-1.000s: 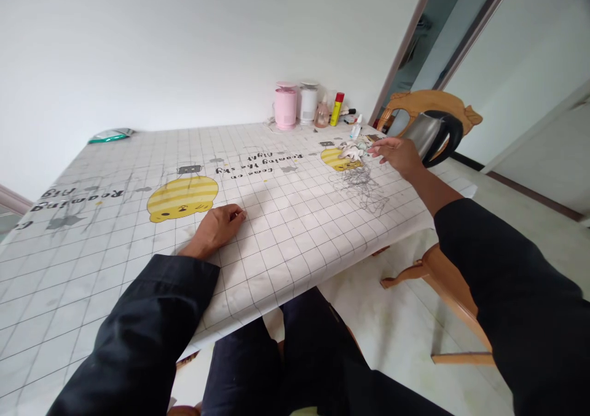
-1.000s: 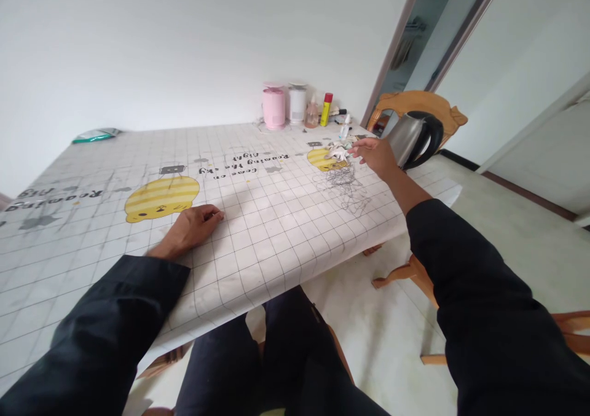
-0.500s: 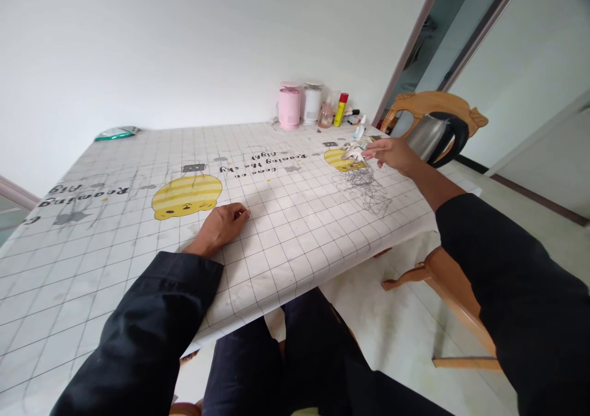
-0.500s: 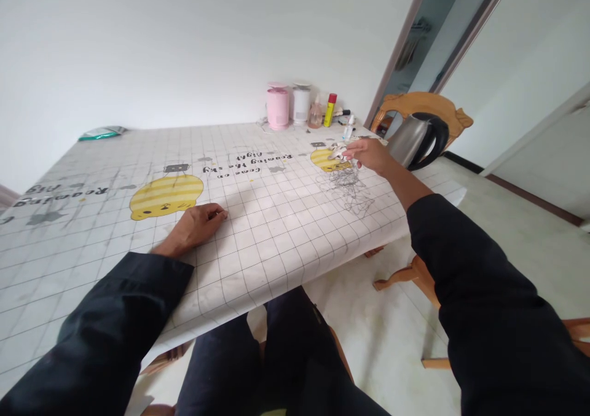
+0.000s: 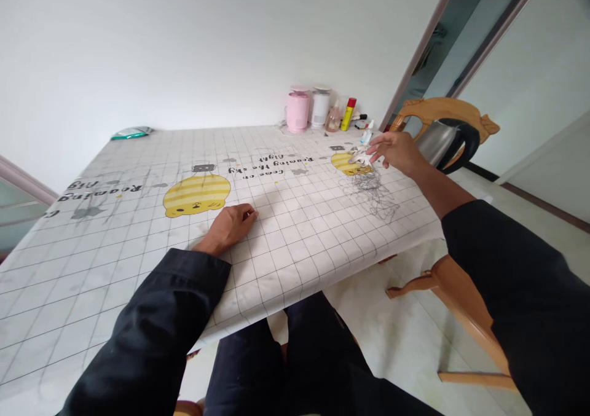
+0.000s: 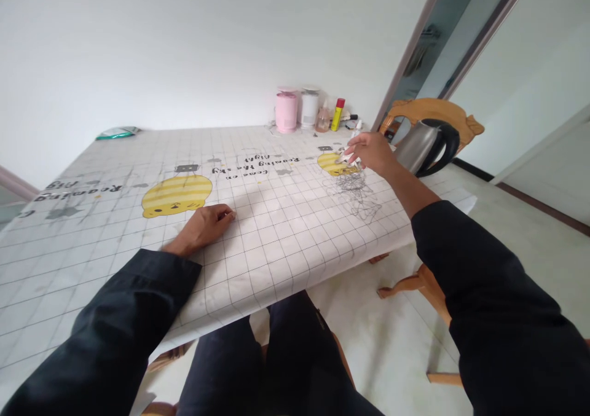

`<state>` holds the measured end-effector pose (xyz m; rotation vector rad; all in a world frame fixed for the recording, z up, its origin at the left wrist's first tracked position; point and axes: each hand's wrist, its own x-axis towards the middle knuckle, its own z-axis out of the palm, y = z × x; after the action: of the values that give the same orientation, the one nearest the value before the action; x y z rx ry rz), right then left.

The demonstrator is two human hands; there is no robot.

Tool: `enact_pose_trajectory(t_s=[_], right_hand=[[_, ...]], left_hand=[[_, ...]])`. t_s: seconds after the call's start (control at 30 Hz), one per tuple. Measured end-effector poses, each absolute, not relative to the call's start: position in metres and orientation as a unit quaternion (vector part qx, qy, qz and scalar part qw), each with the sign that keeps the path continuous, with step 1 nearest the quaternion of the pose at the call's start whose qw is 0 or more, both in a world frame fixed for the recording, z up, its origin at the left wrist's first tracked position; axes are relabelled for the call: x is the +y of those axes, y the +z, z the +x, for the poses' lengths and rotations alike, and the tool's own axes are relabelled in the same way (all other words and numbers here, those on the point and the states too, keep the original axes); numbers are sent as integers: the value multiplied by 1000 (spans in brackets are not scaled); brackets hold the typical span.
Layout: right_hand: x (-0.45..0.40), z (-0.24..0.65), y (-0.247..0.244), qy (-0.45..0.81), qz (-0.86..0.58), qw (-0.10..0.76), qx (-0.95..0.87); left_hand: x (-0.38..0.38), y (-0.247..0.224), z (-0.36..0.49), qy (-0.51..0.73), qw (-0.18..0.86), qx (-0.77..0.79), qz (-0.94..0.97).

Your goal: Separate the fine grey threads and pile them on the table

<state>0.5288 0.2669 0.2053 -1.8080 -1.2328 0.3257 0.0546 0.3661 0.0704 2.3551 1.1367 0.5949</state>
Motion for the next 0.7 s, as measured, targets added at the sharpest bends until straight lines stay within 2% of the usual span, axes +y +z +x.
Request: enact_pose_trajectory(t_s=[0.2, 0.47, 0.57, 0.7], right_hand=[[274, 447, 207, 271, -604, 504, -554], [306, 324, 169, 423, -453, 477, -623], [317, 293, 156, 452, -419, 467, -634], [329, 273, 143, 466, -408, 472, -627]], left_hand=[[355, 79, 56, 316, 256, 390, 826], [343, 91, 65, 390, 537, 294, 688], [345, 93, 64, 405, 587, 240, 659], [351, 93, 58, 417, 627, 243, 611]])
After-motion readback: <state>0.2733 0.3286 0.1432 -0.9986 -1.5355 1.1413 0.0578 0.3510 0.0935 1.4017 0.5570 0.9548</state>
